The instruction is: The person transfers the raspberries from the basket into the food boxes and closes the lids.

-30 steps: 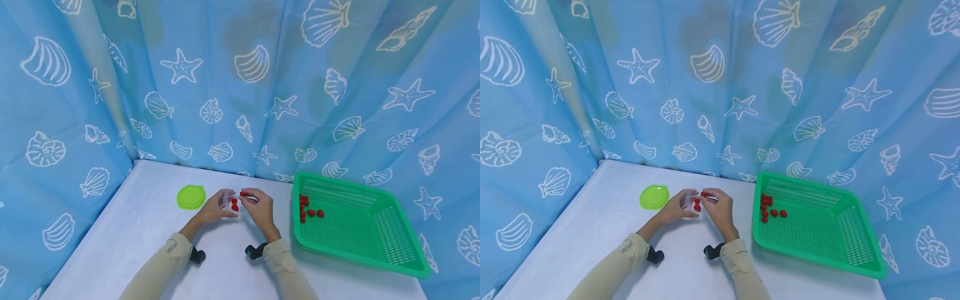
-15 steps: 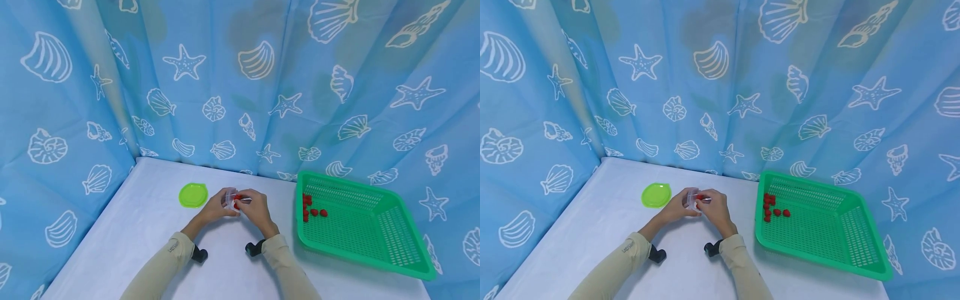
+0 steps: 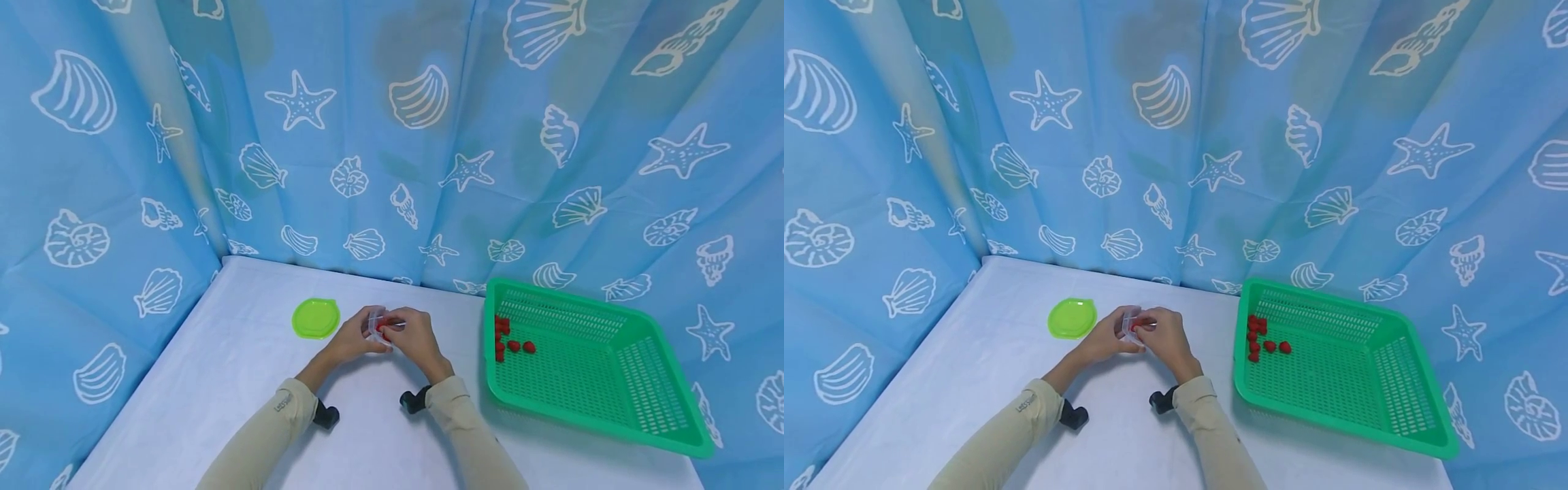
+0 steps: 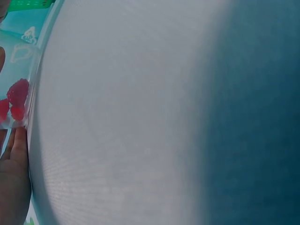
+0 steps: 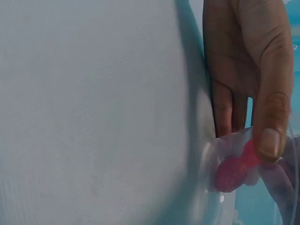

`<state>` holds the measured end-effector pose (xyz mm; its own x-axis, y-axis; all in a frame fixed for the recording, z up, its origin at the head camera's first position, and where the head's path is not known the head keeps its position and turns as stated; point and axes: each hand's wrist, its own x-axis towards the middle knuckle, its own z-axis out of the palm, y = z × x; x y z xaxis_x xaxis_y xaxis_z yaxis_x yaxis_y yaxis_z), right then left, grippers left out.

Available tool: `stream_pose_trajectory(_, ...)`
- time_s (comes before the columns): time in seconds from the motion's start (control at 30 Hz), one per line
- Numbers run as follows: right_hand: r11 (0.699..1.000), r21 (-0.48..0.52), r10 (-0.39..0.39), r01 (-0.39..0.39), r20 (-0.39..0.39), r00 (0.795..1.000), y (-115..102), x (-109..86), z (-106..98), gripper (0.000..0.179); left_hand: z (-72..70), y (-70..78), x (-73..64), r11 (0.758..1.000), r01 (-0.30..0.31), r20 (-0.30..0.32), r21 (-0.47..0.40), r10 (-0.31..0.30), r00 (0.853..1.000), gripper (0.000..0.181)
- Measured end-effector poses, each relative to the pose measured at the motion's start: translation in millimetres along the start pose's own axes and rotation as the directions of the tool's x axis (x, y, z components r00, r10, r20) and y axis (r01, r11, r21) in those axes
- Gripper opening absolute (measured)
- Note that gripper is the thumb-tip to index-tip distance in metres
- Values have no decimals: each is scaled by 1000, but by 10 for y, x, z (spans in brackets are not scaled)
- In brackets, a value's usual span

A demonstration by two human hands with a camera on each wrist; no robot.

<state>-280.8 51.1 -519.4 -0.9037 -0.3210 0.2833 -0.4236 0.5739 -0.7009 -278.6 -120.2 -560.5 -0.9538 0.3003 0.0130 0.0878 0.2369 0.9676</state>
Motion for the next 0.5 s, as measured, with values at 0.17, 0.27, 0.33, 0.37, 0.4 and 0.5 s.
stream_pose_trajectory(0.17, 1000, 23, -13, 14, -52, 999, -116, -22, -212, 22, 29, 22, 0, 999, 32, -7, 39, -32, 999, 83)
stream_pose_trajectory(0.27, 997, 22, -75, 78, -122, 990, -286, 12, -518, 23, 37, 24, -3, 996, 47, -20, 70, -46, 999, 83)
stream_pose_trajectory(0.33, 988, 8, -150, 153, -169, 974, -393, 59, -779, 22, 33, 20, -3, 997, 37, -23, 70, -35, 999, 82)
stream_pose_trajectory(0.37, 981, 9, -187, 192, -193, 963, -431, 83, -913, 22, 30, 16, 0, 997, 32, -21, 67, -30, 999, 82)
stream_pose_trajectory(0.4, 974, 9, -220, 227, -214, 952, -450, 110, -1045, 21, 25, 10, 1, 998, 22, -16, 63, -21, 1000, 82)
stream_pose_trajectory(0.5, 952, 5, -295, 307, -263, 919, -400, 194, -1407, 18, 7, -8, 0, 999, -1, -6, 48, 1, 1000, 81)
